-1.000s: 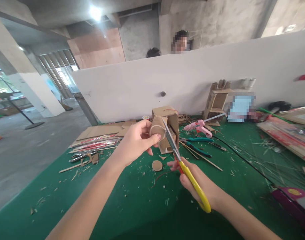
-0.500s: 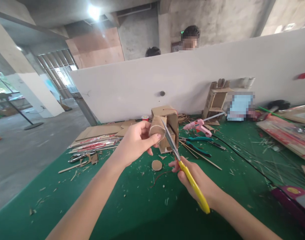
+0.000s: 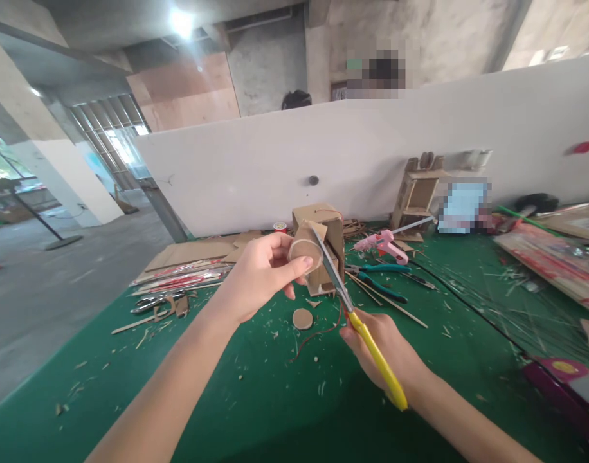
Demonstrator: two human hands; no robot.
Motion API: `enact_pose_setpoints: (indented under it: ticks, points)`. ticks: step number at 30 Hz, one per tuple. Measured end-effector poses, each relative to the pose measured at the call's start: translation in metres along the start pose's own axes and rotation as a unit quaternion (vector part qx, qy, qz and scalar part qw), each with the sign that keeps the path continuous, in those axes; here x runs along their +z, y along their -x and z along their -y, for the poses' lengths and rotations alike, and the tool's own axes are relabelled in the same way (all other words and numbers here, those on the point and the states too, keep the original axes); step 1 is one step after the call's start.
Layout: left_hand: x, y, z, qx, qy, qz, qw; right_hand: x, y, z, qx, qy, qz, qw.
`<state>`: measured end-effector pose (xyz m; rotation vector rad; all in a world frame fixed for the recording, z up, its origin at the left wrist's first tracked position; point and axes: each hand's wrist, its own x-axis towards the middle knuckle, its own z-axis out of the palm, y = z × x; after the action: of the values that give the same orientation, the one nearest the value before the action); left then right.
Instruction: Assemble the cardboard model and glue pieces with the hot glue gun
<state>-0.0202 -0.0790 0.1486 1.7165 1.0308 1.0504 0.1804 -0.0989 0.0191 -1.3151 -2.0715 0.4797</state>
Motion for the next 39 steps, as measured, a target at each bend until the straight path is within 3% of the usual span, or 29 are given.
enact_pose_setpoints:
  ticks: [11, 18, 23, 30, 39]
  points:
    - [-0.002, 0.000, 0.003, 0.006, -0.030, 0.034, 0.999, -0.004, 0.002, 0.001, -0.057, -0.080, 0.032, 0.995]
    - [0.003, 0.002, 0.004, 0.014, -0.042, 0.039, 0.998, -0.002, 0.002, 0.001, -0.029, -0.030, -0.036, 0.998]
    - [0.004, 0.003, 0.002, 0.006, -0.012, 0.033, 0.999, -0.011, 0.005, 0.004, -0.082, -0.046, -0.086, 0.992]
    - [0.002, -0.001, 0.004, 0.025, 0.023, -0.035, 0.999, -0.002, 0.004, -0.006, -0.081, -0.143, -0.003, 0.986]
    - [0.003, -0.003, 0.004, 0.026, 0.040, -0.096, 0.994, 0.013, 0.006, -0.018, -0.044, -0.217, 0.020, 0.975]
